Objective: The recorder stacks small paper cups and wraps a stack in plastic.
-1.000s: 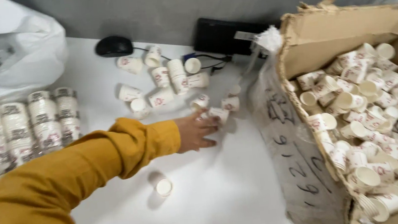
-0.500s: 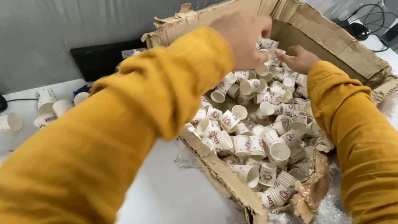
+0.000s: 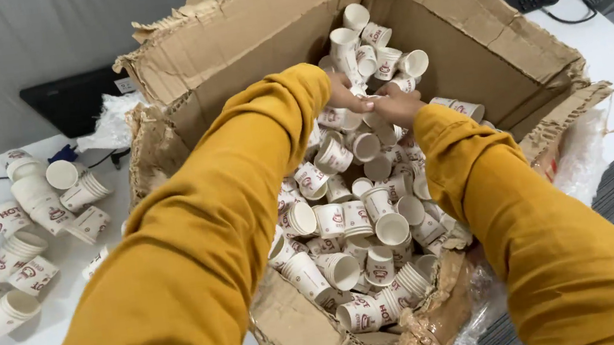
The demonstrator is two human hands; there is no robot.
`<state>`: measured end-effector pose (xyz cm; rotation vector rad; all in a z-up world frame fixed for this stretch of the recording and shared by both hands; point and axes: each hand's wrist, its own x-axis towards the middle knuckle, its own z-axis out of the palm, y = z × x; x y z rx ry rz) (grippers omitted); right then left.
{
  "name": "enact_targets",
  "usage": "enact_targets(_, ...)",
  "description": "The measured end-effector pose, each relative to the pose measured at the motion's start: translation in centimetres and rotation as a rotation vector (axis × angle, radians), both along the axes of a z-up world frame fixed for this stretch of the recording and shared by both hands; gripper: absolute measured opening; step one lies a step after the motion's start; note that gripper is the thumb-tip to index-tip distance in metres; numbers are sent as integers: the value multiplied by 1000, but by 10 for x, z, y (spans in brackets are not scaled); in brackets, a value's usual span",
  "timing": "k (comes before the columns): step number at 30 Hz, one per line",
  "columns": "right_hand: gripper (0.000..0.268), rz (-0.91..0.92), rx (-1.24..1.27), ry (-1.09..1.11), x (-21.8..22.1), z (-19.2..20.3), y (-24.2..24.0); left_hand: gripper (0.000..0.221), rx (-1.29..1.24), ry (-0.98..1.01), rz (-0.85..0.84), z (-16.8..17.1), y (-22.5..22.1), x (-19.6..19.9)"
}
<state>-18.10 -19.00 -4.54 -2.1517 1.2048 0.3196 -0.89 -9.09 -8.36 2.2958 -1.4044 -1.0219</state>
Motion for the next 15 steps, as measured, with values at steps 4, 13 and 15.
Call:
enact_targets(4, 91, 218, 212, 157, 13, -40, -40, 112, -59, -26, -220, 13, 45, -50)
enact_targets(13, 89, 84, 401, 448, -12, 19, 58, 125, 152, 142, -196, 1, 77, -56)
enact_targets(15, 91, 148, 454, 489, -15, 3, 66, 123, 153, 226, -295, -15, 74, -49)
